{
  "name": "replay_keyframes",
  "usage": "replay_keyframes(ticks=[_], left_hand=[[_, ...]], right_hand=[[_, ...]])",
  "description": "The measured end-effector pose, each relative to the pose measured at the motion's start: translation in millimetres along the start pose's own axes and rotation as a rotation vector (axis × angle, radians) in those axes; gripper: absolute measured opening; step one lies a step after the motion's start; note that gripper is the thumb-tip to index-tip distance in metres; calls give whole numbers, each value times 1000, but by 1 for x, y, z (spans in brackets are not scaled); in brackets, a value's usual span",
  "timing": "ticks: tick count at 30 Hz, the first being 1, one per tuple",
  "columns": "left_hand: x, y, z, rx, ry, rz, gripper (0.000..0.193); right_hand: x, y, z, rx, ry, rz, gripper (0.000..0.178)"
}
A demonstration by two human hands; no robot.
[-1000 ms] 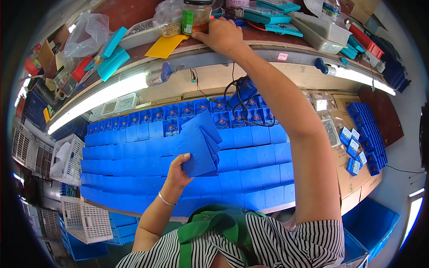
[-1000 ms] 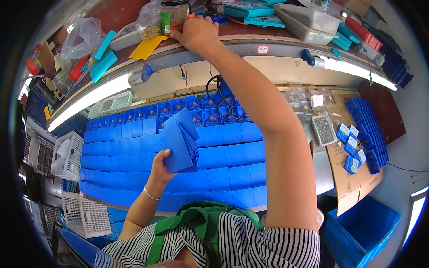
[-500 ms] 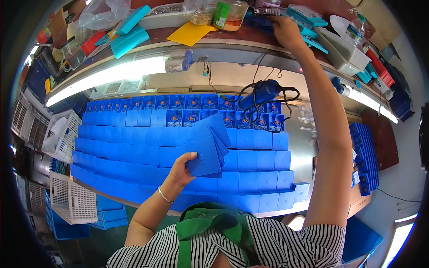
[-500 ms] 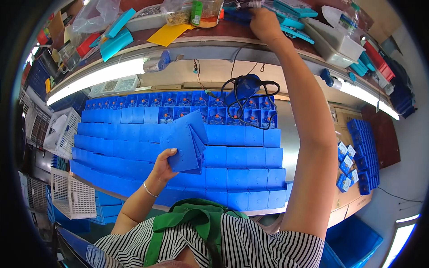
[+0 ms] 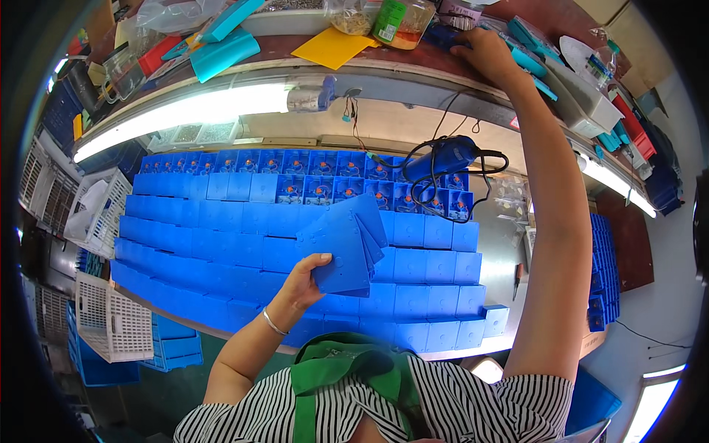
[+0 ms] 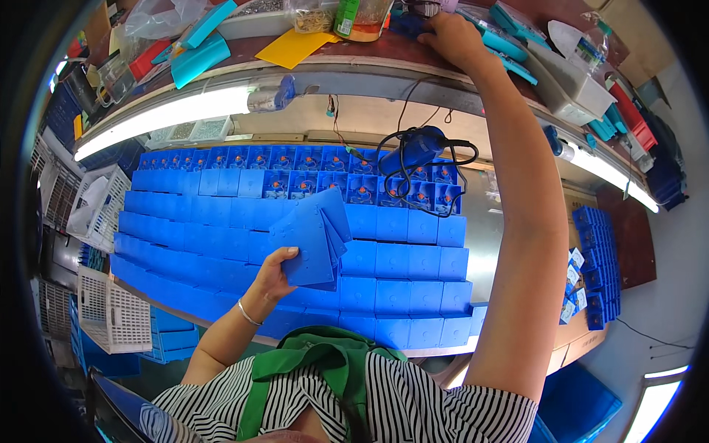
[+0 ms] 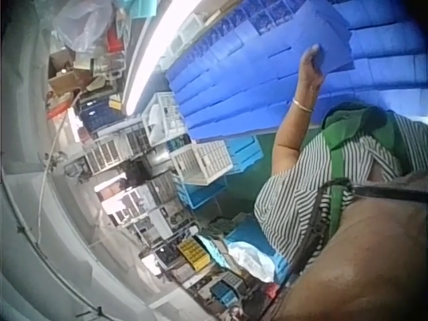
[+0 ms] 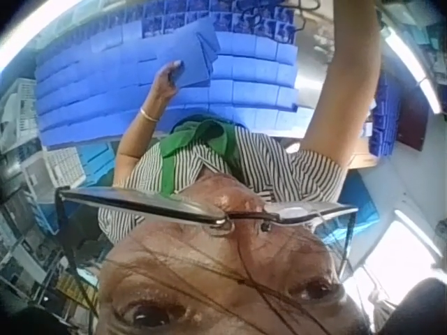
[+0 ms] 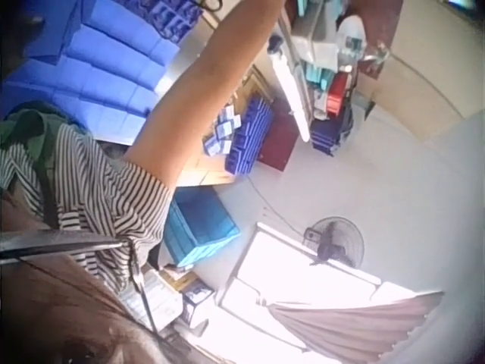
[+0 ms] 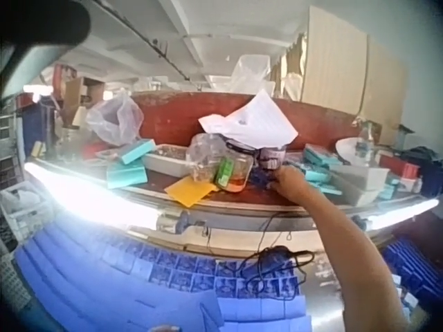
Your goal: The person is placing blue plastic lids onto components arranged within blue storage trays on a workbench.
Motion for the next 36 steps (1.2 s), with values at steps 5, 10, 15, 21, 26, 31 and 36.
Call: replay_keyframes(ticks=[5,10,15,21,26,31,36], left_hand=[[-2,-3,-4,-18,-4,5,38],[5,-2,-7,-28,6,-51,36],[23,0,-14,-28,-16,-129,43],[40,-7,-16,-27,-64,-139,42],[42,-7,-12,-29,-47,-150,42],[46,-6,-16,-49,-62,-102,44],[48,-8,-23,-44,-68,-107,43]], right_hand=[[-4,-23,10,-71,98,182,19],[-11,-31,42,-52,262,72,17],[-34,-19,41,34,553,-149,21],[-43,13,8,187,132,-428,46],[-40,-2,38,189,383,-614,25],[-44,2,56,225,512,-874,22],[-50,1,75,268,568,-1091,18]])
Point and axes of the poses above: each hand's wrist, its own z-axis away from the middle knuckle, its own x-axis out of the palm, y = z × x, the point moved 1 cm from there along -z, towards the middle knuckle, and after that the axes turned 2 degrees about -x, right-handed, at the moved point
